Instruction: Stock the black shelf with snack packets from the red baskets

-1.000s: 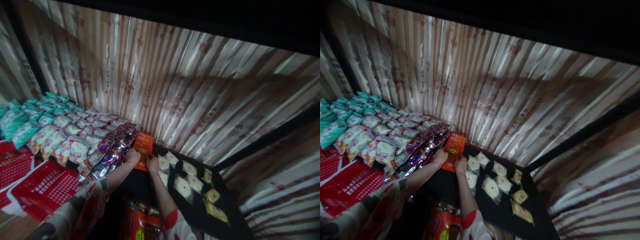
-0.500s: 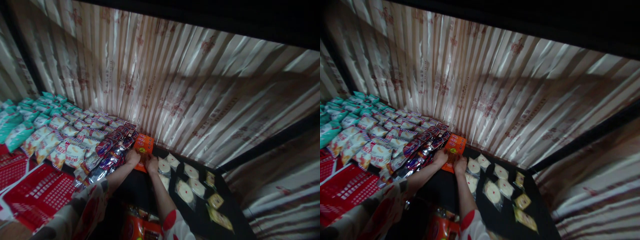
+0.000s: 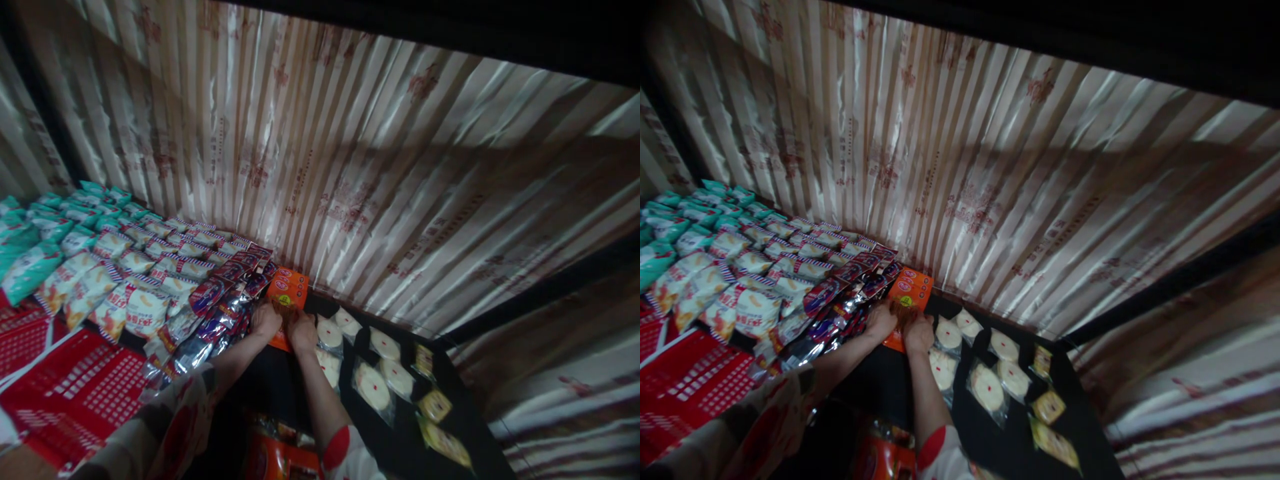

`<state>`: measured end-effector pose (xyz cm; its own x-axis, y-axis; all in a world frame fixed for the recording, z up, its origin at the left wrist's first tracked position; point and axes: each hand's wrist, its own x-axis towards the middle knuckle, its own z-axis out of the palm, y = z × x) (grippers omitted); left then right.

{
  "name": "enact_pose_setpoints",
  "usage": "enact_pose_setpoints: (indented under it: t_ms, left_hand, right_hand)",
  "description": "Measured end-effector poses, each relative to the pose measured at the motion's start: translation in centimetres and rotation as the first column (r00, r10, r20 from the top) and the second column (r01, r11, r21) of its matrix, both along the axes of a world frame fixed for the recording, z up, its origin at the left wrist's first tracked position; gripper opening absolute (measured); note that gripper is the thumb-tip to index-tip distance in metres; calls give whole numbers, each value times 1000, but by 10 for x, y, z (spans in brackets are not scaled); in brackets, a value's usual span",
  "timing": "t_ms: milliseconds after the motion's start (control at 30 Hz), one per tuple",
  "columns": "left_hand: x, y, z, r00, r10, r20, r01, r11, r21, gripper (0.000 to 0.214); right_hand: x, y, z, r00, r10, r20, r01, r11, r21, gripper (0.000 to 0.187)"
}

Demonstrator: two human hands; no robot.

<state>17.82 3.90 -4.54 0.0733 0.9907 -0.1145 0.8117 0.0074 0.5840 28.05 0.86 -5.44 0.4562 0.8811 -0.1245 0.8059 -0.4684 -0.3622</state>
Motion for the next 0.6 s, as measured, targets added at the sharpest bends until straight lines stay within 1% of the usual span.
enact_pose_setpoints:
  t_ms: [100,200,300,400,500,600]
  left_hand:
    - [0,0,-2,1000,-18,-16,18,999,37,38]
    - [1,0,-6,997,-44,-67,50,996,80,40]
    - [3,-3,-12,989,-86,-122,102,986,132,44]
    - [5,-7,-15,978,-145,-152,172,967,188,49]
    - [7,-7,-15,961,-210,-182,248,943,222,49]
    - [12,0,-15,946,-262,-189,302,926,226,50]
  right_hand:
    - [-1,0,0,1000,-9,-8,9,1000,20,46]
    - [-1,-1,-3,1000,-11,-1,11,999,40,44]
    - [-1,-2,-5,1000,-9,6,9,998,60,44]
    - [-1,-3,-5,998,-13,57,6,993,121,42]
    - [1,-2,-5,988,34,148,-61,981,182,40]
    - [4,2,-6,973,113,204,-153,969,196,41]
